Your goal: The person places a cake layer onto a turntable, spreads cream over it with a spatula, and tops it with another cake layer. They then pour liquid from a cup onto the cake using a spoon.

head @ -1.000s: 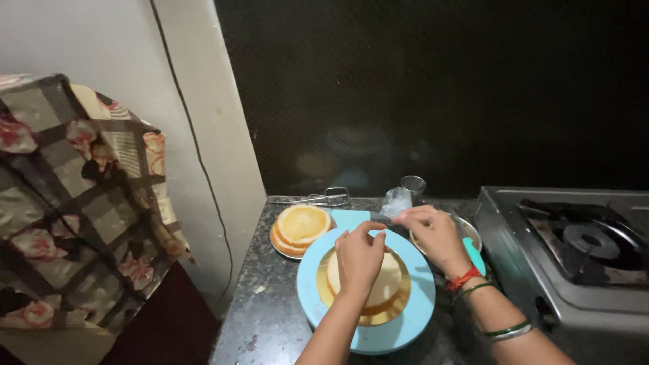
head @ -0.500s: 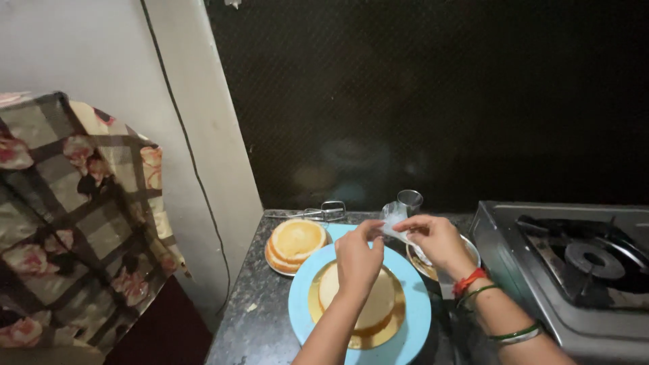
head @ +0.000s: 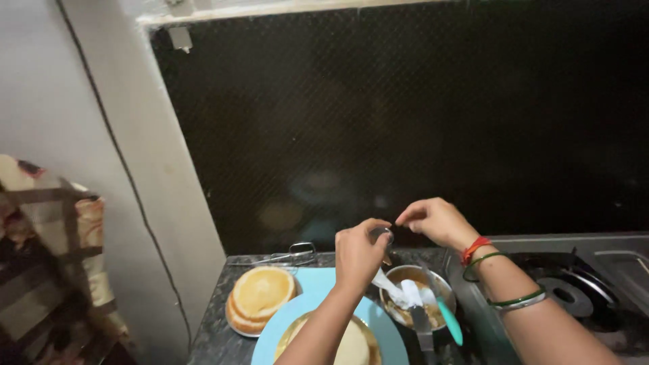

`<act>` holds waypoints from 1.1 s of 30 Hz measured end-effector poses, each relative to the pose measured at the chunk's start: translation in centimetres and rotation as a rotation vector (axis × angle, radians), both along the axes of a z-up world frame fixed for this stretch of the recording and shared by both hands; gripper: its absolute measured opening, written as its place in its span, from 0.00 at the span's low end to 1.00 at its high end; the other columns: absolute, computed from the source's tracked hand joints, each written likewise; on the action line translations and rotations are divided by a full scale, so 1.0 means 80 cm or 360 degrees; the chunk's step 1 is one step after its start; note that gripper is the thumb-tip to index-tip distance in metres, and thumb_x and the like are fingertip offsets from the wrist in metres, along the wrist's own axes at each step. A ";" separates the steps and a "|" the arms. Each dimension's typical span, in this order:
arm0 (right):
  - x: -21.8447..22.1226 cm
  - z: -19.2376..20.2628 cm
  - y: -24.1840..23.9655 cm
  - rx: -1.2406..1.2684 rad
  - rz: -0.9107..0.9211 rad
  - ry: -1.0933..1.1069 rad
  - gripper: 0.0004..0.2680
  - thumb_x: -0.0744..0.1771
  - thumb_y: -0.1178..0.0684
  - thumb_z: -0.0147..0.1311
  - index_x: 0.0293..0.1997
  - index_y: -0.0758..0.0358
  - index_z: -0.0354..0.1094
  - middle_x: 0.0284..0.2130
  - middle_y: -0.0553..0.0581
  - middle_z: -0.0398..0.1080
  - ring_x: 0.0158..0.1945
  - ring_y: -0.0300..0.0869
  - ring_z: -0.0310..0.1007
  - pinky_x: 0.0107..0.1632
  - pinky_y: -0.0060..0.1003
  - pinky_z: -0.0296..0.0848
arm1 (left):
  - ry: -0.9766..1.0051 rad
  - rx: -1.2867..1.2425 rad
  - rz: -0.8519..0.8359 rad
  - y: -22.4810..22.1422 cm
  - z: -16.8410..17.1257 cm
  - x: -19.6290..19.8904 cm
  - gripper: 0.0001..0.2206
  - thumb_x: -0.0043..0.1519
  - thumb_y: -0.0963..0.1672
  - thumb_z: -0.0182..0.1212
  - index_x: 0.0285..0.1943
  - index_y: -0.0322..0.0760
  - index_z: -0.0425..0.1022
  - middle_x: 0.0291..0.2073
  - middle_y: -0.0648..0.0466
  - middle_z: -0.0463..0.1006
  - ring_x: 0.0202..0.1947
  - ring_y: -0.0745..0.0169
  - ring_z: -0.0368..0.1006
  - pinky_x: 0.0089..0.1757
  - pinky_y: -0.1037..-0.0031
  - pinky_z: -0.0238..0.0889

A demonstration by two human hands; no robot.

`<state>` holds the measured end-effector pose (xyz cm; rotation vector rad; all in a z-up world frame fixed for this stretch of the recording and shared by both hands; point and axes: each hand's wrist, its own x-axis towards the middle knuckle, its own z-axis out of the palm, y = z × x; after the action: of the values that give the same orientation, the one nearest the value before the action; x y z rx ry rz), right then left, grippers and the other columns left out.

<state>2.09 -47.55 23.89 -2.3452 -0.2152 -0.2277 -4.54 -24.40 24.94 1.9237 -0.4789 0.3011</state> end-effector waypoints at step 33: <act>0.104 -0.137 -0.004 -0.0515 -0.0280 0.0046 0.29 0.55 0.45 0.72 0.63 0.48 0.66 0.61 0.63 0.63 0.68 0.53 0.60 0.68 0.43 0.63 | -0.0072 0.0073 0.0148 -0.036 -0.058 0.111 0.19 0.53 0.43 0.66 0.56 0.44 0.78 0.37 0.51 0.86 0.43 0.52 0.81 0.52 0.64 0.67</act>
<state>10.43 -47.87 12.94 -2.6903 -0.0312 -0.2600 4.31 -27.28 20.27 1.9909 -0.4298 0.3974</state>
